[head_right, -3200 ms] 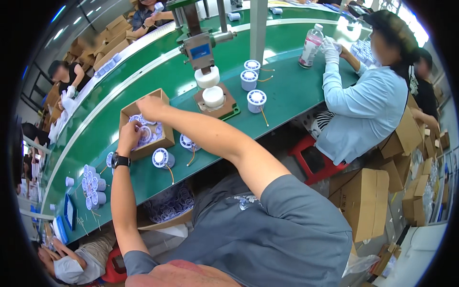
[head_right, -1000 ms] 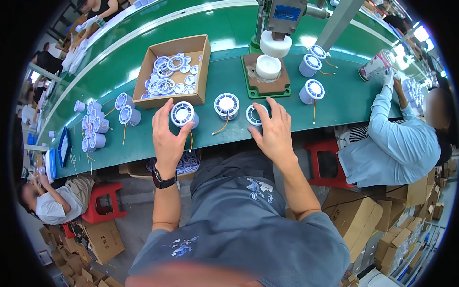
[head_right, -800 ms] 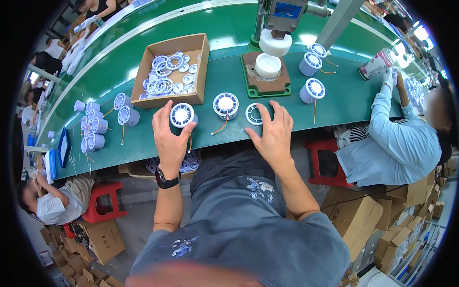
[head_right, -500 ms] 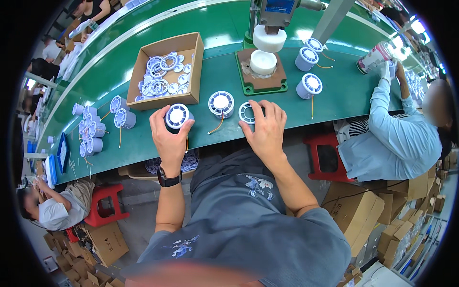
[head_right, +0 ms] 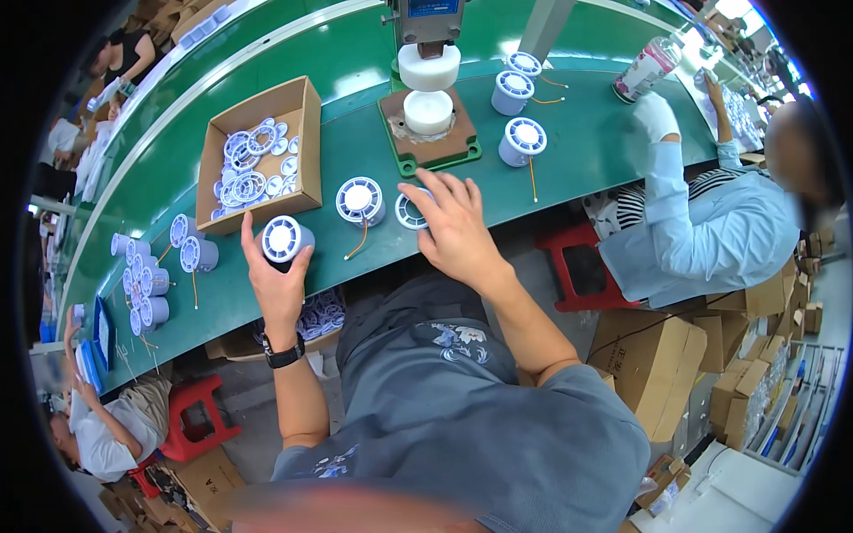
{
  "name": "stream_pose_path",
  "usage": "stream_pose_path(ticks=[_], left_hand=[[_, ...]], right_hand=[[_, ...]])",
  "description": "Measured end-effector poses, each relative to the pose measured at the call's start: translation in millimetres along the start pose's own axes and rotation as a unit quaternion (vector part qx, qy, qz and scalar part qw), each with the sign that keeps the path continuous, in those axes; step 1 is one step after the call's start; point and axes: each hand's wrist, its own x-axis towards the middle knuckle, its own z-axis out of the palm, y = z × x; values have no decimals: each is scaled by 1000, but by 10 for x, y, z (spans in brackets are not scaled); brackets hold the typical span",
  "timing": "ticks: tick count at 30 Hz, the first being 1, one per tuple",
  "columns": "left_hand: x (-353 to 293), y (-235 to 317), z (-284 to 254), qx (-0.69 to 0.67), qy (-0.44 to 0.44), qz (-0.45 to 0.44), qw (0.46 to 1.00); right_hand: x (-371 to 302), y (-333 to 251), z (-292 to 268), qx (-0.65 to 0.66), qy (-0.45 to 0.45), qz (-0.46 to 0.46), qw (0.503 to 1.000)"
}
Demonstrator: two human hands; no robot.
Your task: Manually assembling electronic components by placing parts onto bases and using a press machine.
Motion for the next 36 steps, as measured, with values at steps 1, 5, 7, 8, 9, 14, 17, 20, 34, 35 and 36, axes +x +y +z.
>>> stream_pose_path(ticks=[1,5,7,8,9,14,17,20,34,35,36], left_hand=[[5,-16,-37,3,-8,0,1000],[41,-41,-193,13,-21,-6,1000],[60,-64,-216,10,-25,-4,1000],[65,-75,-228,7,-27,-2,1000],[64,-83,-236,5,-30,0,1000],[53,-113,-213,5,-28,-2,1000],[42,-128,-212,-4,-20,-2,1000],[38,-171,-201,3,-10,15,1000],[-4,-210,-229,-15,23,98,995],[-94,-148,-276,49,64,161,984],[-164,-76,-308,112,105,222,963]], right_hand=[[-23,-24,-18,-6,10,25,1000],[-44,-128,-5,-20,22,93,995],[-50,-151,42,-24,5,126,992],[-34,-143,18,-25,5,125,992],[-9,-105,-27,-1,16,114,993],[259,-117,-154,108,23,20,994],[438,-228,-175,135,-7,-38,990],[540,-260,-174,128,-50,-83,987],[516,-205,18,203,-73,-47,975],[504,-180,49,241,-67,-15,968],[487,-148,59,238,-64,-11,969]])
